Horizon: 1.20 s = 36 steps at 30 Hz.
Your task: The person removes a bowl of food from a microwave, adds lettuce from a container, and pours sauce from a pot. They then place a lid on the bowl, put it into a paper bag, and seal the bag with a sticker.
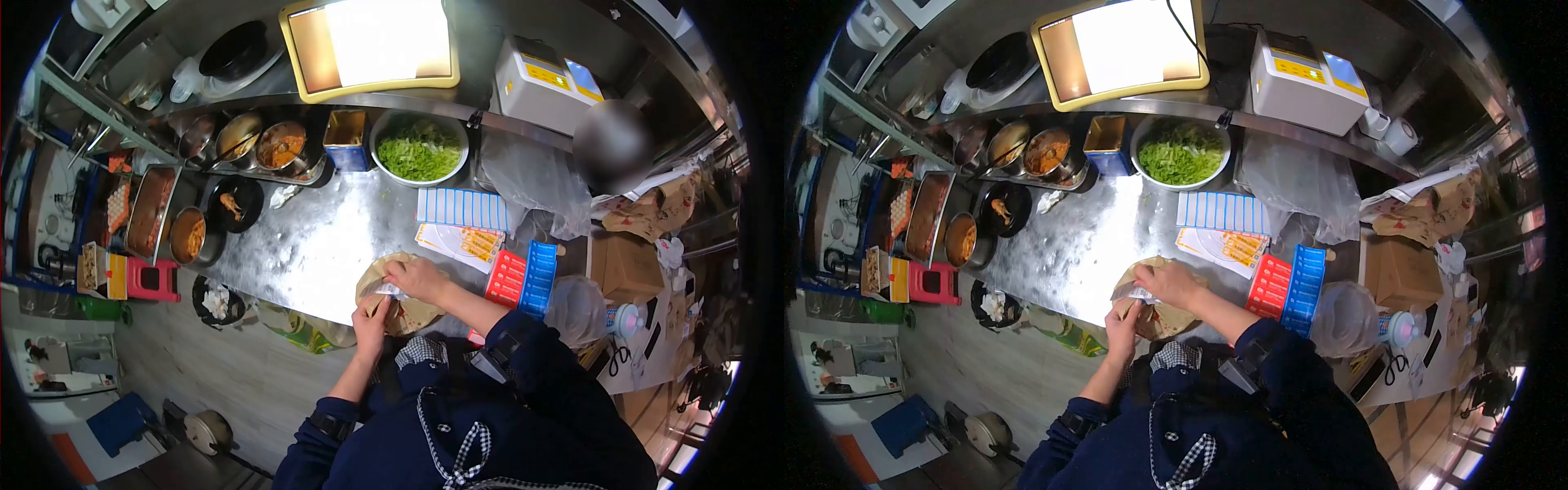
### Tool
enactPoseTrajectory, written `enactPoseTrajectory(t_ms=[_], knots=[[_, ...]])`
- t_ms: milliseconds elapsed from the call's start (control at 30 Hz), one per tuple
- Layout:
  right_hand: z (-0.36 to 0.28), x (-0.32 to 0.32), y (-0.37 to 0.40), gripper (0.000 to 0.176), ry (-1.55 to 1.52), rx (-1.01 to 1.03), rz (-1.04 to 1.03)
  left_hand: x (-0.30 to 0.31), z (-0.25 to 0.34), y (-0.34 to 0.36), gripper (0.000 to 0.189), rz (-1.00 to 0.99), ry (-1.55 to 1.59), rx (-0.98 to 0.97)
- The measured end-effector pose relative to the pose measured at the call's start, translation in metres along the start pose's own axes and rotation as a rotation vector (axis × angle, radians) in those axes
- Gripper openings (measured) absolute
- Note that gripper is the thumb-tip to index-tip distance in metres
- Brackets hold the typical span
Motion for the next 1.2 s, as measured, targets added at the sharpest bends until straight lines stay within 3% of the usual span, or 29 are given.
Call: enactPoseTrajectory(t_ms=[67, 300, 367, 467, 500, 533, 567, 600, 633, 667, 733, 800, 833, 933, 1000, 1033, 1100, 1133, 1200], knots=[[-0.003, -0.002, -0.001, 0.020, 0.017, 0.022, -0.054, 0.000, -0.001, 0.002, 0.020, 0.016, 0.015, 0.068], [-0.002, 0.006, -0.002, 0.021, 0.002, -0.025, -0.006, -0.004, 0.010, 0.003, 0.018, 0.065, -0.037, 0.025], [-0.001, 0.009, -0.004, 0.021, 0.011, -0.061, -0.007, -0.008, 0.012, 0.006, 0.018, 0.086, 0.035, 0.115], [0.016, 0.006, -0.005, 0.022, -0.331, -0.376, -0.059, -0.005, 0.010, -0.003, 0.020, 0.078, -0.003, 0.018], [0.017, -0.007, -0.006, 0.026, -0.420, -0.325, -0.097, -0.002, 0.006, -0.004, 0.021, 0.052, -0.088, -0.009], [0.020, -0.014, -0.007, 0.030, -0.483, -0.281, -0.119, -0.002, 0.020, -0.001, 0.020, 0.013, -0.223, -0.230], [0.024, -0.019, -0.001, 0.041, -0.568, -0.446, -0.102, -0.014, 0.037, 0.003, 0.020, -0.053, -0.324, -0.474], [0.015, -0.012, -0.003, 0.055, -0.626, -0.335, -0.177, -0.020, 0.040, 0.005, 0.020, -0.111, -0.189, -0.348], [0.019, -0.030, 0.003, 0.059, -0.695, -0.513, -0.305, -0.031, 0.051, 0.019, 0.019, -0.151, -0.030, -0.051], [0.028, -0.046, 0.008, 0.062, -0.545, -0.554, -0.371, -0.015, 0.018, -0.003, 0.018, -0.128, -0.039, -0.112], [0.032, -0.050, 0.004, 0.053, -0.547, -0.583, -0.393, -0.016, 0.022, 0.003, 0.018, -0.136, -0.035, -0.020], [0.023, -0.039, -0.003, 0.037, -0.767, -0.491, -0.278, -0.016, 0.019, -0.008, 0.020, -0.198, -0.007, -0.067], [0.028, -0.037, -0.006, 0.032, -0.724, -0.402, -0.187, -0.021, 0.024, -0.005, 0.029, -0.292, -0.061, -0.086], [0.040, -0.027, 0.009, 0.021, -0.608, -0.506, -0.005, -0.018, 0.027, -0.011, 0.029, -0.339, -0.244, -0.036], [0.062, 0.023, 0.043, 0.011, -0.064, -0.868, 0.330, -0.022, 0.022, -0.014, 0.022, -0.391, -0.347, -0.016], [0.060, 0.038, 0.053, 0.011, -0.049, -0.871, 0.350, -0.023, 0.024, -0.008, 0.021, -0.429, -0.289, 0.058], [0.054, 0.082, 0.087, 0.008, -0.046, -0.995, 0.655, -0.018, 0.010, -0.018, 0.021, -0.507, -0.229, 0.166], [0.048, 0.092, 0.096, 0.008, -0.073, -0.983, 0.683, -0.010, 0.006, -0.032, 0.021, -0.513, -0.239, 0.147], [0.036, 0.103, 0.116, 0.011, -0.109, -0.962, 0.731, -0.018, -0.008, -0.041, 0.027, -0.800, -0.450, -0.123]])
Point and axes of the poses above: each hand's wrist, its own y-axis away from the middle knuckle, its own x-axis out of the back of the hand, z = x × y, the point moved 8 cm from there along -y, towards the middle knuckle, and after that the axes turned 8 degrees about z, right-handed, at the moved point
